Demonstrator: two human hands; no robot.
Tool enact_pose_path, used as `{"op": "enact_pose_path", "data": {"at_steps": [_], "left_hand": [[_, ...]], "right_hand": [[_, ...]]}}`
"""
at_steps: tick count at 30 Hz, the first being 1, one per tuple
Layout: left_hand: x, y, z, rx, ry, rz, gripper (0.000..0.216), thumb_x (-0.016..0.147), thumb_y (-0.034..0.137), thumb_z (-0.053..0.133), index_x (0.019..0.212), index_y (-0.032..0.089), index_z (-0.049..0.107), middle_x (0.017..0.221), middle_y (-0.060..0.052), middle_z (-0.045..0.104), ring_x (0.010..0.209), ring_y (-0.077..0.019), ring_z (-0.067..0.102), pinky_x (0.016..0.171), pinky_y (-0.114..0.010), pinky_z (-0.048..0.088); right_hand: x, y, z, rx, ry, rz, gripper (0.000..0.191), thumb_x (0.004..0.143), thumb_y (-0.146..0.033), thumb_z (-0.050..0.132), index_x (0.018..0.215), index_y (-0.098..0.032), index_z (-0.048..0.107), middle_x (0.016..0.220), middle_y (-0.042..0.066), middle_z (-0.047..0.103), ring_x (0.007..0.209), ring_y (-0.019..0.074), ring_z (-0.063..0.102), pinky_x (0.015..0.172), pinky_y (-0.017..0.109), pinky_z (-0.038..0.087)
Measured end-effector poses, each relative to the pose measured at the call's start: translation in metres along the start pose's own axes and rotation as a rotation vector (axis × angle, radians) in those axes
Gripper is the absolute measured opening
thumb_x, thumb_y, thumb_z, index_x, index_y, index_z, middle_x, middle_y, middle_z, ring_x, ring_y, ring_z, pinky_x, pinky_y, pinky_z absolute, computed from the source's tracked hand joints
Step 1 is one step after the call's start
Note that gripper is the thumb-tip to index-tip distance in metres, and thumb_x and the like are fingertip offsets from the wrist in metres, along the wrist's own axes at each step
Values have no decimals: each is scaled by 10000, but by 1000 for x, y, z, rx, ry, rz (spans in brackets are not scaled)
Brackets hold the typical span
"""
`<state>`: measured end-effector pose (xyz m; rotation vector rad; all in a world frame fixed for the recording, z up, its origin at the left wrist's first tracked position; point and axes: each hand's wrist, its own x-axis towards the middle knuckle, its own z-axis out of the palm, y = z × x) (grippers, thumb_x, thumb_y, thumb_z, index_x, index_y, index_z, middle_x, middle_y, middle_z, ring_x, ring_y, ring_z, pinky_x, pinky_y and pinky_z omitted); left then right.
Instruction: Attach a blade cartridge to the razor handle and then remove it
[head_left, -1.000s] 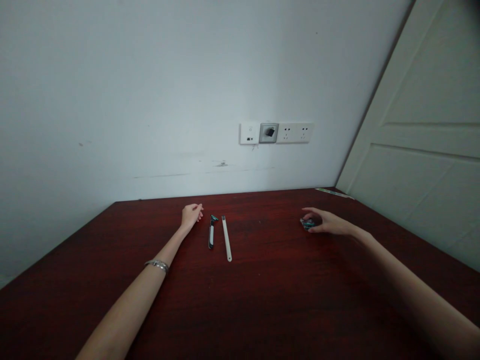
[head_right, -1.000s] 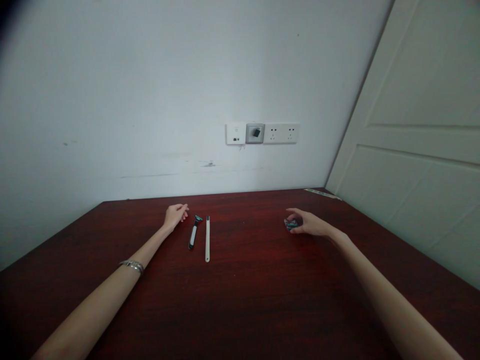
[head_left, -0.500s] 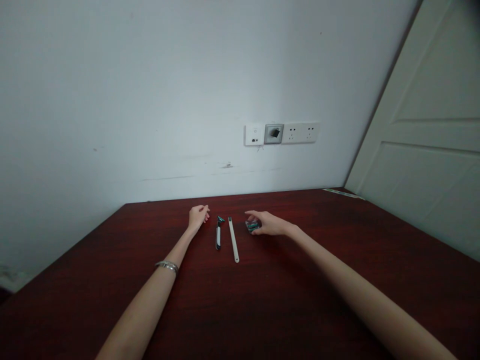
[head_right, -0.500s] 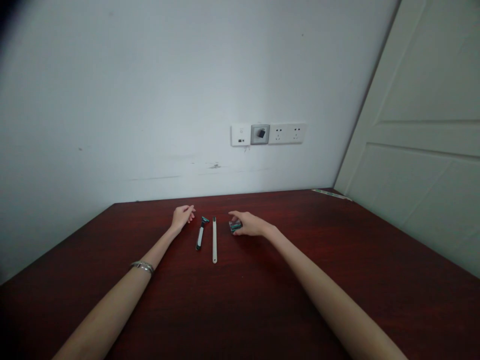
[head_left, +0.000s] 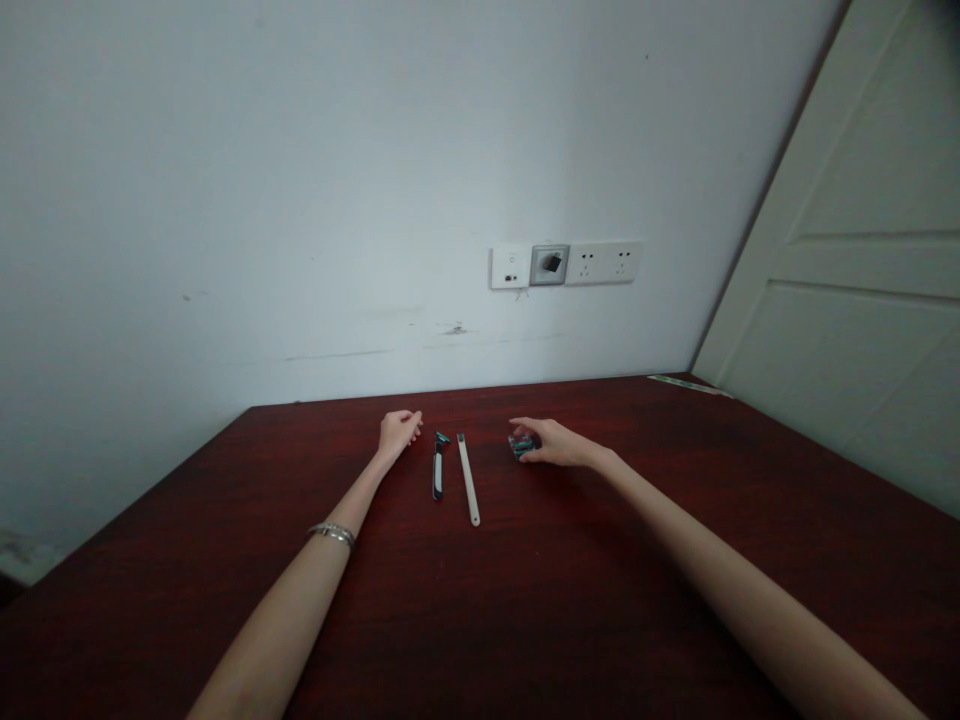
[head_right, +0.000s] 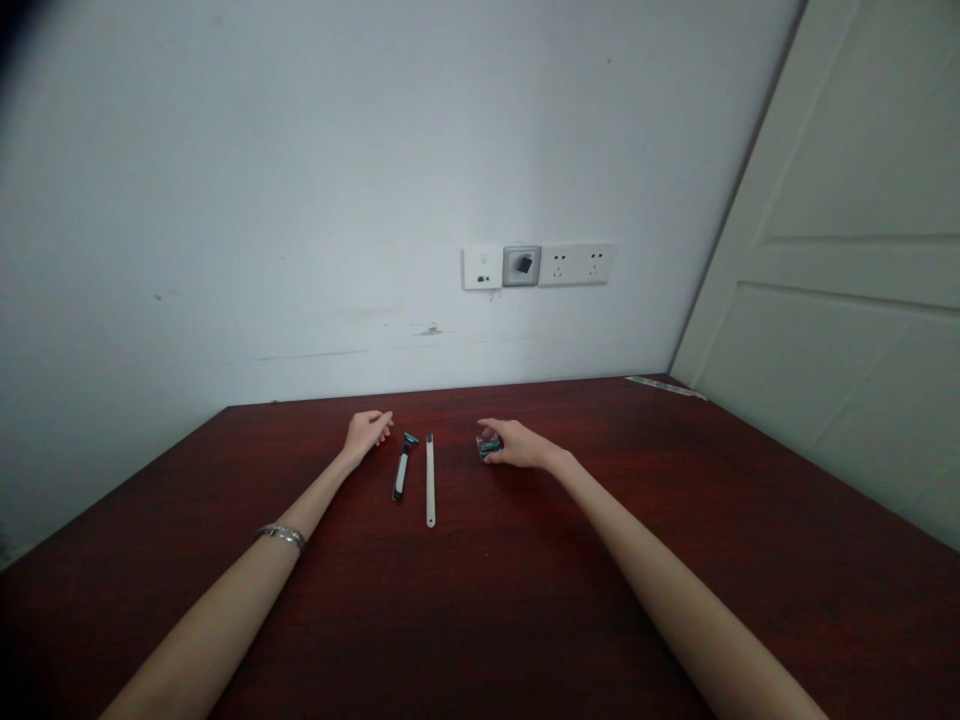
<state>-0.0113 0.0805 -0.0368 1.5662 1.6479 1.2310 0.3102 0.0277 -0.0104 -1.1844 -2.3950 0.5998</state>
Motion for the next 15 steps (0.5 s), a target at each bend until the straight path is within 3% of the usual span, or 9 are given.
{"op": "enact_pose_path", "data": {"at_steps": [3, 7, 9, 12, 15], "left_hand": [[1, 10, -6, 5, -54, -61, 233, 729, 312, 514, 589, 138, 582, 493, -15, 566, 398, -88, 482, 376, -180, 352], [0, 37, -25, 51, -215, -197, 227, 672, 281, 595, 515, 119, 584, 456, -46, 573, 369, -103, 486, 358, -192, 353], [-5, 54, -37, 82, -317, -239, 207, 612, 283, 667, 514, 109, 613, 478, -70, 607, 382, -110, 505, 357, -185, 354], [-18, 77, -47, 274, -639, -285, 191, 525, 276, 745, 532, 113, 646, 527, -90, 647, 400, -127, 532, 360, -190, 381], [-34, 91, -42, 384, -789, -330, 185, 485, 238, 771, 493, 111, 636, 519, -110, 644, 402, -160, 552, 345, -213, 400]], "right_hand": [[-5, 2, -2, -19, -9, 18, 679, 687, -287, 673, 1310, -166, 431, 1169, 96, 611, 1056, 200, 577, 937, 341, 416], [-9, -11, -7, -146, -19, 39, 684, 678, -310, 671, 1305, -152, 447, 1237, 121, 566, 1117, 233, 535, 941, 347, 405], [-11, -29, -7, -276, 21, 64, 617, 684, -351, 661, 1251, -162, 511, 1248, 129, 555, 1137, 273, 511, 911, 360, 414], [-12, -68, 1, -373, 66, 133, 307, 785, -354, 546, 1043, -216, 642, 1050, 90, 659, 969, 243, 605, 770, 309, 455], [-7, -102, 21, -383, -5, 167, 283, 822, -419, 485, 848, -221, 686, 864, 79, 697, 815, 230, 650, 694, 296, 458]]}}
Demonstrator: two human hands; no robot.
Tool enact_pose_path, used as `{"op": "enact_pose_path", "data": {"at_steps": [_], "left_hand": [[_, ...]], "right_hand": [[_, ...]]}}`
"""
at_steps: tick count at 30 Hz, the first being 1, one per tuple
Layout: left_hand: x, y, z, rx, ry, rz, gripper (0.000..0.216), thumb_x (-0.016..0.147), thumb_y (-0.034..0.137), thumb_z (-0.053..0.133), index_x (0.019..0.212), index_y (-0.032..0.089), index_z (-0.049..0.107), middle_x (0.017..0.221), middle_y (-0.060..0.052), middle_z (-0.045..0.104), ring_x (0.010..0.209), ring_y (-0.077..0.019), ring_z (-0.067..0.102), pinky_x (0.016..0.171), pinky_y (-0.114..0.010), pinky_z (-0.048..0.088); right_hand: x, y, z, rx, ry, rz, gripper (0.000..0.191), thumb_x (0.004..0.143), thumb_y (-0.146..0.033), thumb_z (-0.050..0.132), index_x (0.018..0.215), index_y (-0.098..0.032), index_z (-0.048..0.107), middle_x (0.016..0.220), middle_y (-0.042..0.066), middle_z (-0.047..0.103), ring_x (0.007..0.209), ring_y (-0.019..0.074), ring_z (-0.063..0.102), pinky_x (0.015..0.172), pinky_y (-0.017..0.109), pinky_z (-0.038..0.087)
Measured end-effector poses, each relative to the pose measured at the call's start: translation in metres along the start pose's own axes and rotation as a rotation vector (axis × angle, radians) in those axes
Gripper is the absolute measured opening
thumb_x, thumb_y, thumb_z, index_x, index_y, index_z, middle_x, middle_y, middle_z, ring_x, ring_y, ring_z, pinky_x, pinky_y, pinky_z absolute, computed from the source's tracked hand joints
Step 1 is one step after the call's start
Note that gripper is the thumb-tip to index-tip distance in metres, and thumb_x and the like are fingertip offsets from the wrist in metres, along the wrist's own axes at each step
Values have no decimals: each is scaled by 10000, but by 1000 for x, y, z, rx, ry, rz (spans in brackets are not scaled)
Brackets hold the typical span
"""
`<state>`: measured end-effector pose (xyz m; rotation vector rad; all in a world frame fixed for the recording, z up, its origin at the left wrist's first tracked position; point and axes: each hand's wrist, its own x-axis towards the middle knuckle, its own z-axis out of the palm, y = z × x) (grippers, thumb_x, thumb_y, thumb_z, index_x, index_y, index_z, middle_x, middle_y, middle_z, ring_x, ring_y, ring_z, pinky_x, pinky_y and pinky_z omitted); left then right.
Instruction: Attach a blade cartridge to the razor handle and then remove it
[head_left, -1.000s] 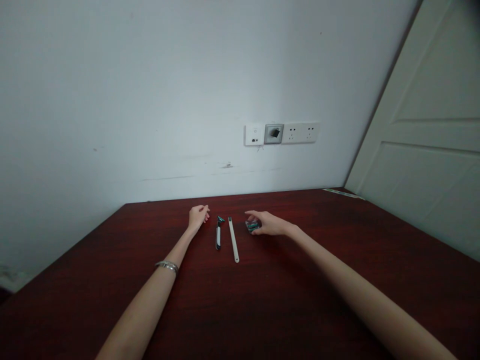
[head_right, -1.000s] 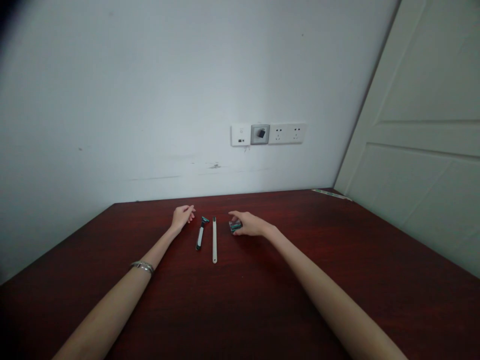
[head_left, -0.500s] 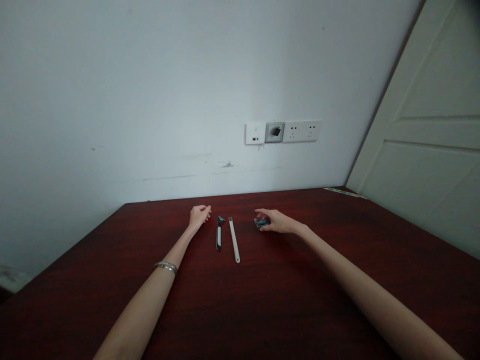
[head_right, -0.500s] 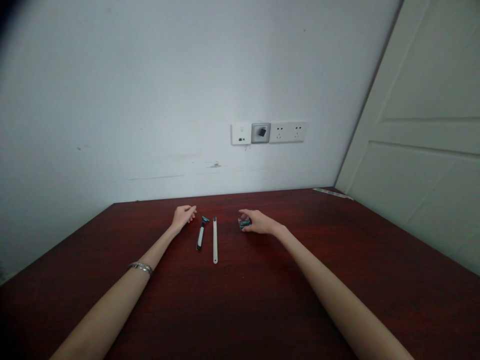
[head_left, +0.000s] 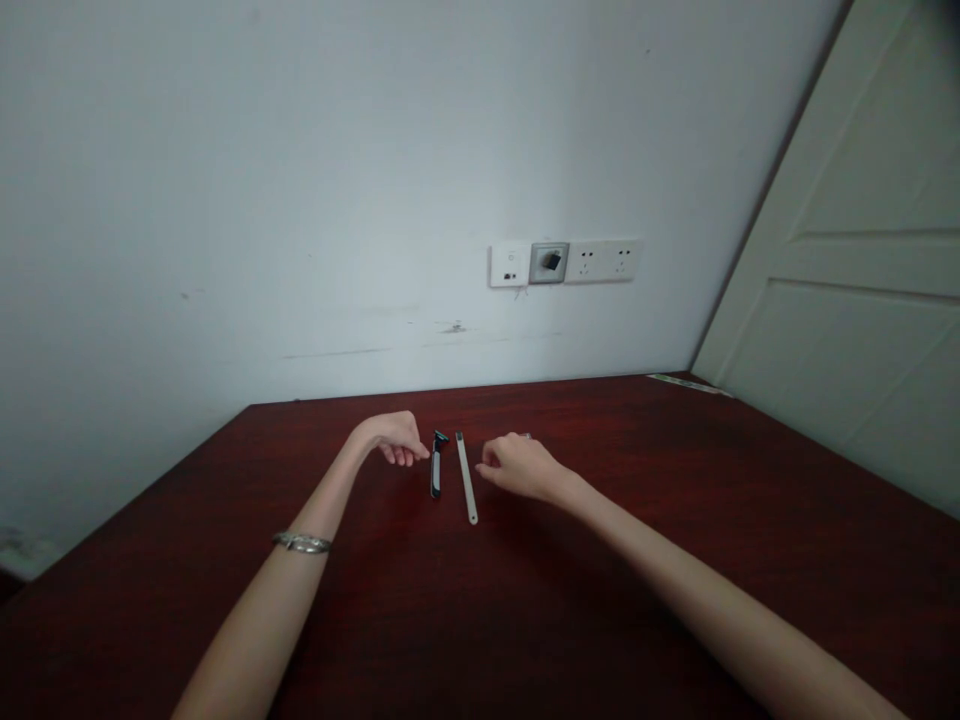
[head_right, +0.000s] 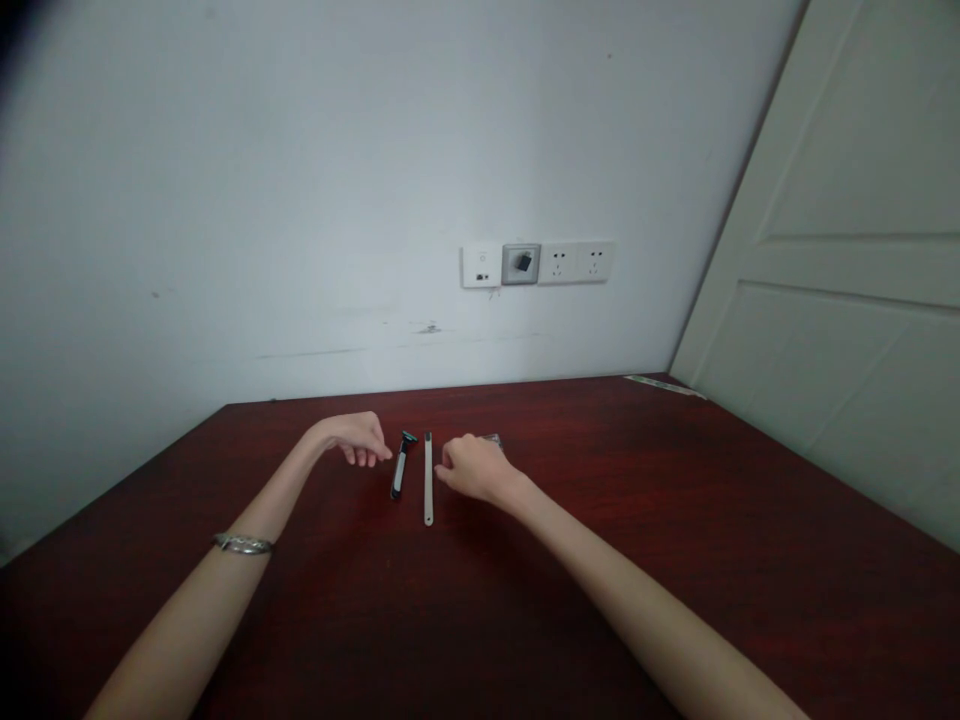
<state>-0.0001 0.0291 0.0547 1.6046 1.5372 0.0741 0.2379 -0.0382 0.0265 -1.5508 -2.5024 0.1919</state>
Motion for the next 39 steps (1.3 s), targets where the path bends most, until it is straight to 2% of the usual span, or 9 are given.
{"op": "enact_pose_path", "data": {"at_steps": [2, 5, 9, 15, 21, 25, 29, 35, 39], "left_hand": [[0, 6, 11, 33, -5, 0, 189, 501, 232, 763, 465, 113, 620, 483, -105, 625, 378, -165, 545, 331, -218, 395], [7, 11, 25, 108, 16, 6, 225, 551, 241, 728, 426, 113, 591, 453, -100, 604, 367, -154, 533, 328, -213, 395], [15, 12, 34, 222, 85, -9, 290, 615, 231, 659, 372, 119, 544, 405, -90, 561, 362, -147, 519, 326, -209, 392], [19, 10, 42, 298, 140, -19, 263, 607, 175, 604, 363, 134, 514, 386, -76, 541, 348, -149, 508, 334, -228, 416], [24, 10, 44, 319, 156, -30, 151, 597, 166, 571, 454, 120, 563, 404, -50, 555, 387, -142, 541, 396, -230, 480], [26, 15, 48, 379, 209, -12, 176, 636, 226, 550, 552, 89, 623, 484, -61, 607, 419, -131, 570, 447, -225, 514], [27, 26, 62, 394, 234, 52, 238, 679, 249, 508, 643, 66, 655, 605, -100, 668, 439, -124, 587, 449, -211, 513], [26, 51, 87, 409, 218, 127, 235, 696, 247, 504, 672, 64, 648, 652, -114, 688, 444, -128, 593, 433, -207, 498], [28, 58, 93, 392, 208, 119, 218, 703, 238, 510, 710, 69, 648, 657, -111, 689, 442, -126, 590, 430, -210, 496]], "right_hand": [[2, -19, 9, -12, -34, 8, 351, 825, -455, 462, 843, -190, 691, 879, 125, 696, 814, 257, 655, 682, 319, 466], [8, -31, 23, -12, -46, 49, 409, 824, -473, 443, 908, -157, 688, 957, 185, 680, 866, 304, 648, 703, 377, 475], [14, -33, 30, 8, -56, 92, 387, 824, -428, 441, 953, -155, 682, 990, 199, 673, 903, 322, 641, 721, 412, 483], [17, -34, 33, 43, -88, 110, 351, 799, -317, 451, 960, -106, 681, 972, 221, 672, 883, 331, 650, 693, 394, 495], [12, -26, 34, 43, -72, 134, 337, 821, -275, 430, 929, -71, 676, 936, 220, 675, 878, 302, 654, 718, 350, 489], [5, -13, 32, 27, -55, 153, 338, 844, -274, 418, 910, -61, 671, 933, 229, 668, 897, 301, 648, 748, 350, 482], [-3, 0, 29, 15, -65, 161, 334, 848, -280, 421, 881, -64, 673, 906, 231, 671, 876, 320, 651, 727, 364, 487], [-10, 6, 29, 6, -90, 156, 338, 840, -296, 422, 871, -75, 676, 908, 227, 673, 861, 325, 653, 699, 373, 491], [-10, 10, 20, 10, -93, 134, 388, 837, -403, 437, 902, -100, 670, 908, 210, 675, 859, 318, 649, 681, 364, 483]]}}
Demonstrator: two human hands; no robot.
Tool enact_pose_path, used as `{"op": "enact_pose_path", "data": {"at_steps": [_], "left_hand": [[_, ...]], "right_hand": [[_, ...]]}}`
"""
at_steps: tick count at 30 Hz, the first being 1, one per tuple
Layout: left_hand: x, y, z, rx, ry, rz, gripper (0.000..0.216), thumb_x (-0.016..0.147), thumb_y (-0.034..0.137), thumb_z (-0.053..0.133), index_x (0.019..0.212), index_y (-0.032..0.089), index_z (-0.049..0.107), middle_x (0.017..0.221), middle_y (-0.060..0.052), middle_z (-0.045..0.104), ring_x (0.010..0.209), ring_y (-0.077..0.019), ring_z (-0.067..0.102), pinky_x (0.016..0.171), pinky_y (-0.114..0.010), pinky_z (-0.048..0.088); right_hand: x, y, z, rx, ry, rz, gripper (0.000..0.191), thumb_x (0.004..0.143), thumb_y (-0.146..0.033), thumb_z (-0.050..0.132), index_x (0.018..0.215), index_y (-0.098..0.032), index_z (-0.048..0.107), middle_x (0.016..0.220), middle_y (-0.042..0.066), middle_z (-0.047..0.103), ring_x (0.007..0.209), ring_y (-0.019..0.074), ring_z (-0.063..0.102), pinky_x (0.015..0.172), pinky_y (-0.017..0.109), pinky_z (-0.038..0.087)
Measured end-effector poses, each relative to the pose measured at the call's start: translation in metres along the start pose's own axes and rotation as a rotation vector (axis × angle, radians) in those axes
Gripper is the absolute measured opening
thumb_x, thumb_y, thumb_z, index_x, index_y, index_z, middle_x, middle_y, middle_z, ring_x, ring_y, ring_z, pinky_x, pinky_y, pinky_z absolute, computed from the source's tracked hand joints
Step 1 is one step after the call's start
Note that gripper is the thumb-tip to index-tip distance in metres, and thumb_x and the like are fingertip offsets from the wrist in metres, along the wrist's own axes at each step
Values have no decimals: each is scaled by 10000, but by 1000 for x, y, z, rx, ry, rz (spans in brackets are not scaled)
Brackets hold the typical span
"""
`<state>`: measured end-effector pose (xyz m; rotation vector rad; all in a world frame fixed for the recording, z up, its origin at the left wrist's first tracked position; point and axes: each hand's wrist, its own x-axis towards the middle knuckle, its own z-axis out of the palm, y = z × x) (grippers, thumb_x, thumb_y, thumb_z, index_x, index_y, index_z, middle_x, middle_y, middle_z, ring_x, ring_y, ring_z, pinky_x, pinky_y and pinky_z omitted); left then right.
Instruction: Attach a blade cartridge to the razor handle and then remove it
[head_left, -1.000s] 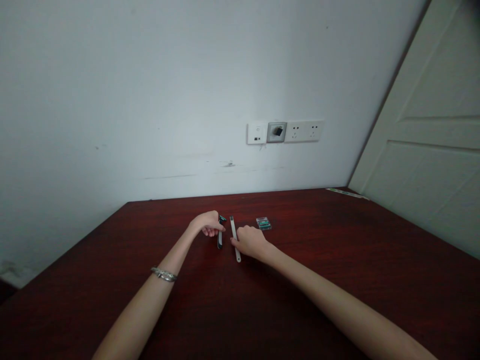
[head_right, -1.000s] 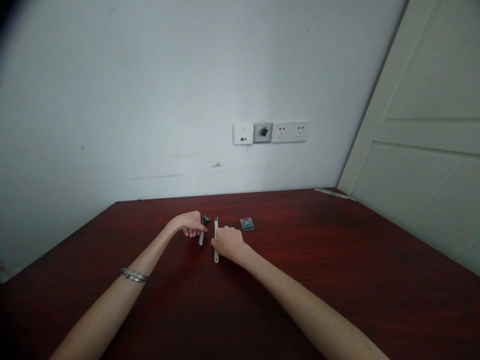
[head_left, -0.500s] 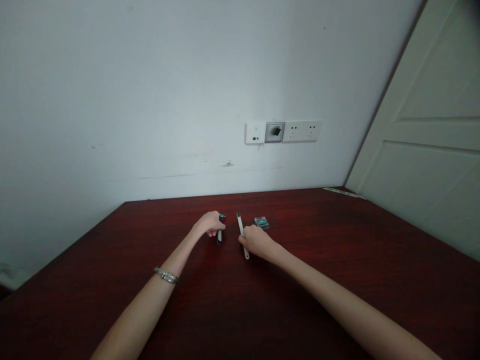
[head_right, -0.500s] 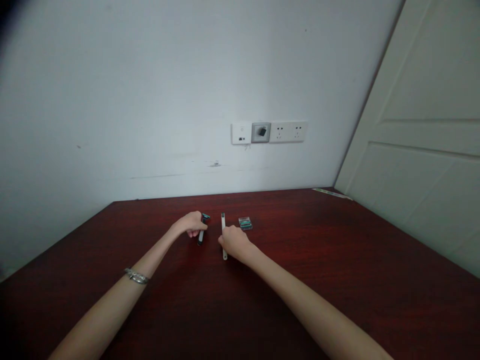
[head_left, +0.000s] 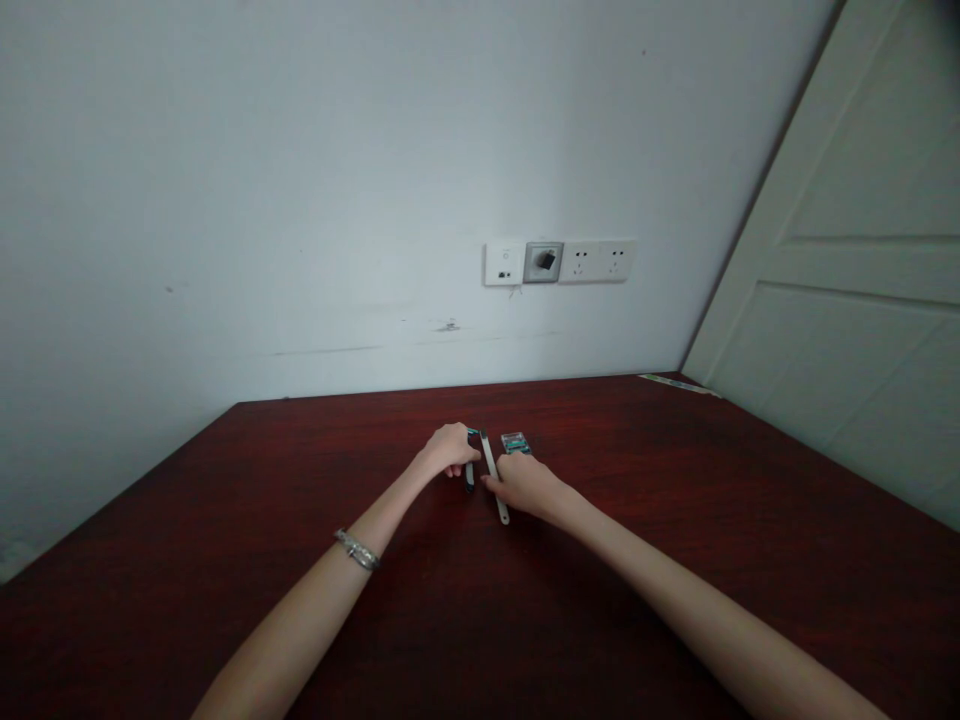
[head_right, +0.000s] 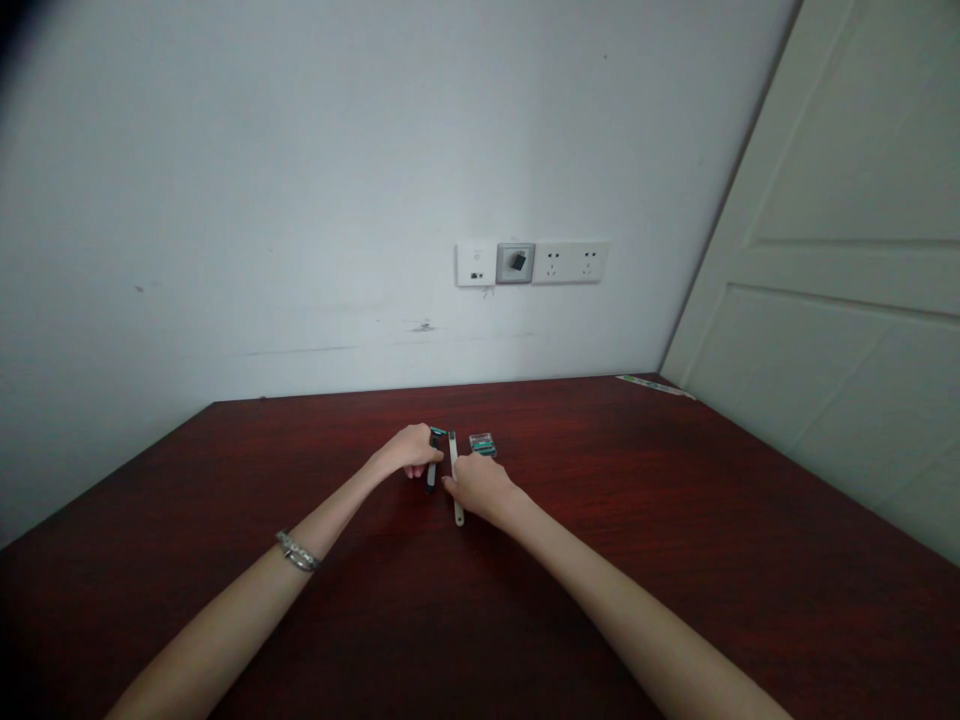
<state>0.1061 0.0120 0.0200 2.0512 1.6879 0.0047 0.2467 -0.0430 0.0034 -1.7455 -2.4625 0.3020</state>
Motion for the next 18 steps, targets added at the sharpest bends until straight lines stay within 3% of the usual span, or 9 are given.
{"op": "enact_pose_path", "data": {"at_steps": [4, 8, 11, 14, 18], "left_hand": [[5, -4, 0, -9, -2, 4, 224, 705, 255, 516, 684, 71, 641, 630, -114, 680, 425, -133, 582, 416, -220, 491], [9, -9, -1, -6, -36, 15, 204, 706, 245, 523, 670, 77, 633, 618, -104, 678, 436, -123, 588, 422, -192, 487], [12, -10, -2, 9, -62, 4, 194, 706, 235, 531, 671, 72, 629, 611, -104, 677, 442, -117, 589, 427, -180, 485], [14, -11, -2, 3, -75, 12, 189, 705, 223, 524, 663, 66, 621, 595, -106, 671, 431, -117, 580, 427, -191, 491], [17, -13, -2, -17, -82, 32, 179, 703, 207, 510, 634, 73, 605, 556, -93, 651, 407, -118, 567, 422, -210, 498]], "right_hand": [[5, 22, -24, 1, 55, -4, 406, 796, -514, 489, 840, -150, 665, 860, 154, 675, 815, 281, 642, 681, 333, 459], [16, 59, -35, 61, 181, -152, 278, 713, -326, 624, 951, -183, 634, 1010, 100, 636, 941, 245, 588, 792, 327, 433], [24, 81, -25, 158, 166, -291, 480, 638, -242, 686, 1101, -161, 587, 1169, 108, 572, 1112, 252, 492, 947, 371, 356], [30, 95, -10, 243, 135, -255, 623, 616, -237, 700, 1209, -149, 530, 1226, 119, 543, 1133, 265, 465, 963, 409, 347], [34, 100, 2, 330, 166, -230, 675, 640, -236, 682, 1277, -137, 482, 1207, 121, 568, 1073, 244, 506, 938, 388, 379]]}}
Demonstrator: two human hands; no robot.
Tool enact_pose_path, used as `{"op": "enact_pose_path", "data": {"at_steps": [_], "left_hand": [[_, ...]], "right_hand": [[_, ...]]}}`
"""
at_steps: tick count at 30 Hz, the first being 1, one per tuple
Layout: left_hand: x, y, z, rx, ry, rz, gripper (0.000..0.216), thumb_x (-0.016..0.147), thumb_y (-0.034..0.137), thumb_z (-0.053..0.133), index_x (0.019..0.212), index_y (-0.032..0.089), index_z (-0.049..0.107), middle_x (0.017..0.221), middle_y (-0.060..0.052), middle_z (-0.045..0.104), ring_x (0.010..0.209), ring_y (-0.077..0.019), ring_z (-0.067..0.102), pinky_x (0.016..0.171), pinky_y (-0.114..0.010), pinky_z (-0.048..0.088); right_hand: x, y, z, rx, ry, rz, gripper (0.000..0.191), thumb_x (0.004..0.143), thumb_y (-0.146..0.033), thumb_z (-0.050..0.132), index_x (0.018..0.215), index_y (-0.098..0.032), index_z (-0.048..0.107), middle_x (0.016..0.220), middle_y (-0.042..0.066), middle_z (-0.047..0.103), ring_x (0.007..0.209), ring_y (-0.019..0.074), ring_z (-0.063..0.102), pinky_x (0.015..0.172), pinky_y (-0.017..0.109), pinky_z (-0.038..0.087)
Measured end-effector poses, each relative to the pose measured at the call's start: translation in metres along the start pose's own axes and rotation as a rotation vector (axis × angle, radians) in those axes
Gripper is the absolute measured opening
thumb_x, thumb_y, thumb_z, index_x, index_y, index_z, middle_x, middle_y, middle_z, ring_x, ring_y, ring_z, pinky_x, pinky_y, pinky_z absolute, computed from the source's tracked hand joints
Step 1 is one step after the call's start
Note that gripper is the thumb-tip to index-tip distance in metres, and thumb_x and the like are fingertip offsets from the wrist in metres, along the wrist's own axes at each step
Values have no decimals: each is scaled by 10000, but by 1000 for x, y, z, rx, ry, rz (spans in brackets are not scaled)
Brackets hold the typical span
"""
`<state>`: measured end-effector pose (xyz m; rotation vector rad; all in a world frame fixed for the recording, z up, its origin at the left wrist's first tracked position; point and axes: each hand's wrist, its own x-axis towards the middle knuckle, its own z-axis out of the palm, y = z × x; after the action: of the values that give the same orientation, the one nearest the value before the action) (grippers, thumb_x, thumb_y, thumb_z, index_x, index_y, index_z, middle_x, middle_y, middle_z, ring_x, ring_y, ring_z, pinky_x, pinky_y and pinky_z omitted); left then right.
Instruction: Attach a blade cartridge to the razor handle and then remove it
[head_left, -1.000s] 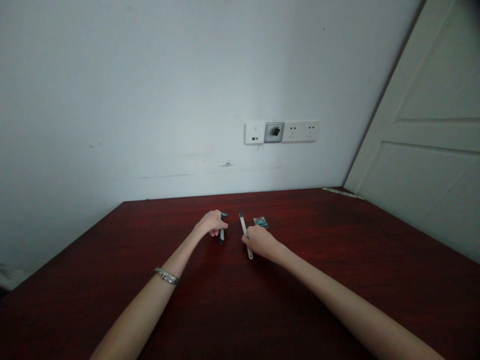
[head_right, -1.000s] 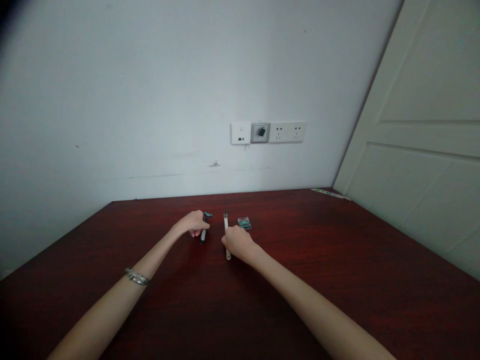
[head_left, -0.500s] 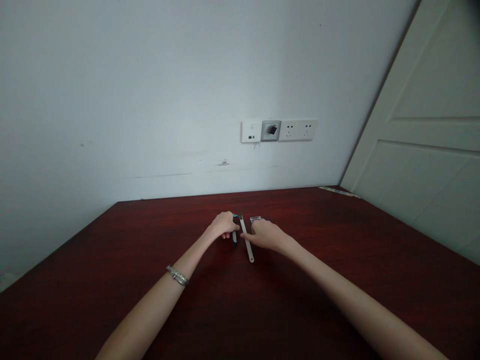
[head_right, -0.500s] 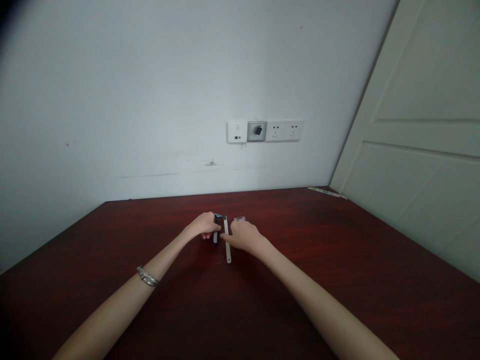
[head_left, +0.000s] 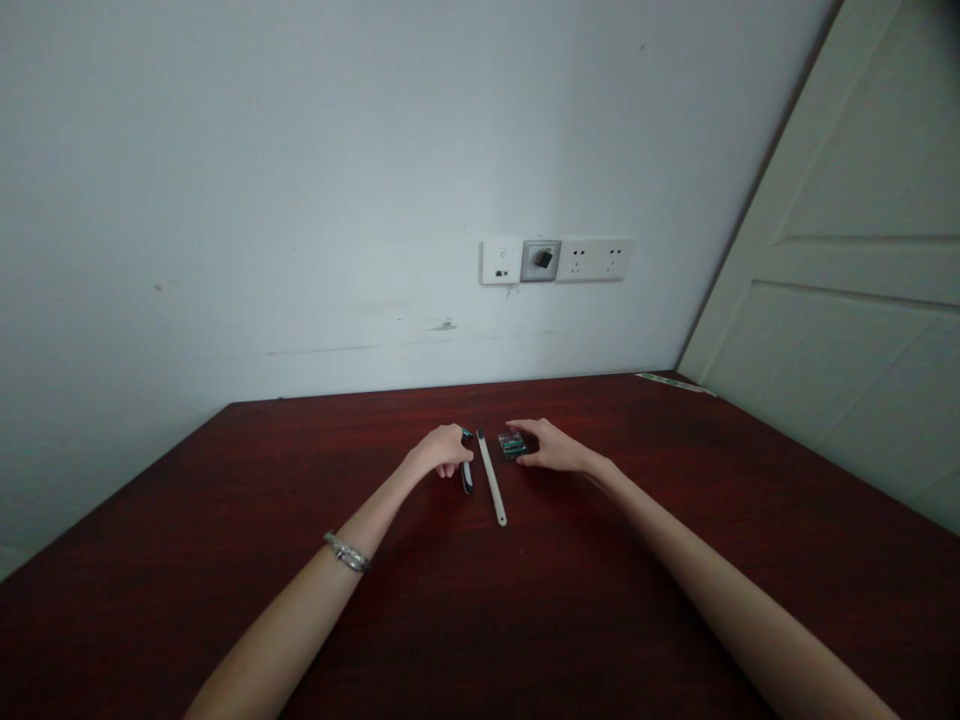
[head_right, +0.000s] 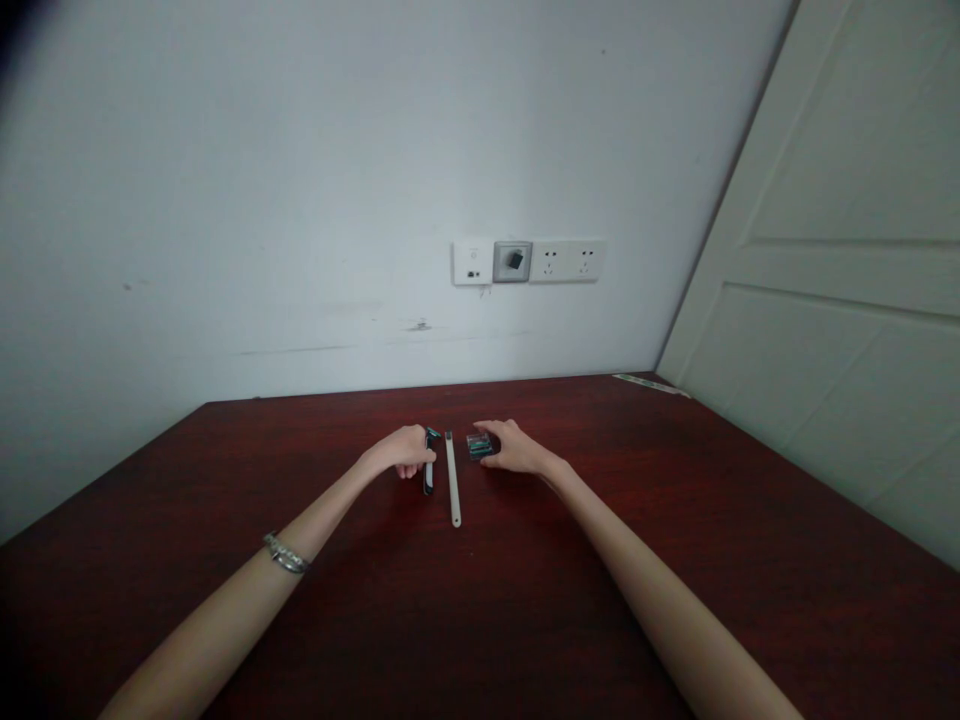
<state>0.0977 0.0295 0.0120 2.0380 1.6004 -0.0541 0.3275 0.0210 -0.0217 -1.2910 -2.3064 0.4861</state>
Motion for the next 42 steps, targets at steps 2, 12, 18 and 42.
{"op": "enact_pose_path", "data": {"at_steps": [2, 12, 18, 42], "left_hand": [[1, -1, 0, 0, -4, -1, 182, 708, 205, 505, 620, 77, 600, 548, -90, 647, 405, -122, 567, 425, -220, 504], [-2, -4, -10, 6, -39, -13, 244, 742, 262, 499, 643, 78, 625, 547, -84, 640, 460, -128, 594, 484, -222, 512], [-5, -34, -40, 238, 483, -99, 287, 793, 341, 454, 772, 140, 657, 836, -119, 683, 833, -249, 646, 735, -364, 495], [25, -110, -7, 346, 699, -103, 345, 901, 262, 338, 1167, 134, 516, 1198, -141, 537, 1148, -245, 439, 949, -367, 333]], "right_hand": [[1, 2, 2, 23, 21, -9, 662, 643, -228, 683, 1269, -136, 490, 1154, 109, 601, 1036, 230, 532, 933, 373, 387], [-1, 3, 0, 157, 32, -5, 667, 633, -275, 707, 1258, -164, 500, 1136, 103, 617, 990, 211, 580, 882, 360, 437], [-6, 31, -7, -30, 261, 102, 458, 805, -340, 535, 1224, -154, 536, 1222, 114, 580, 1124, 220, 527, 970, 374, 388], [-11, 50, 12, -340, 249, 201, 405, 860, -244, 395, 1204, -128, 573, 1318, 133, 503, 1252, 253, 420, 1032, 435, 317]]}}
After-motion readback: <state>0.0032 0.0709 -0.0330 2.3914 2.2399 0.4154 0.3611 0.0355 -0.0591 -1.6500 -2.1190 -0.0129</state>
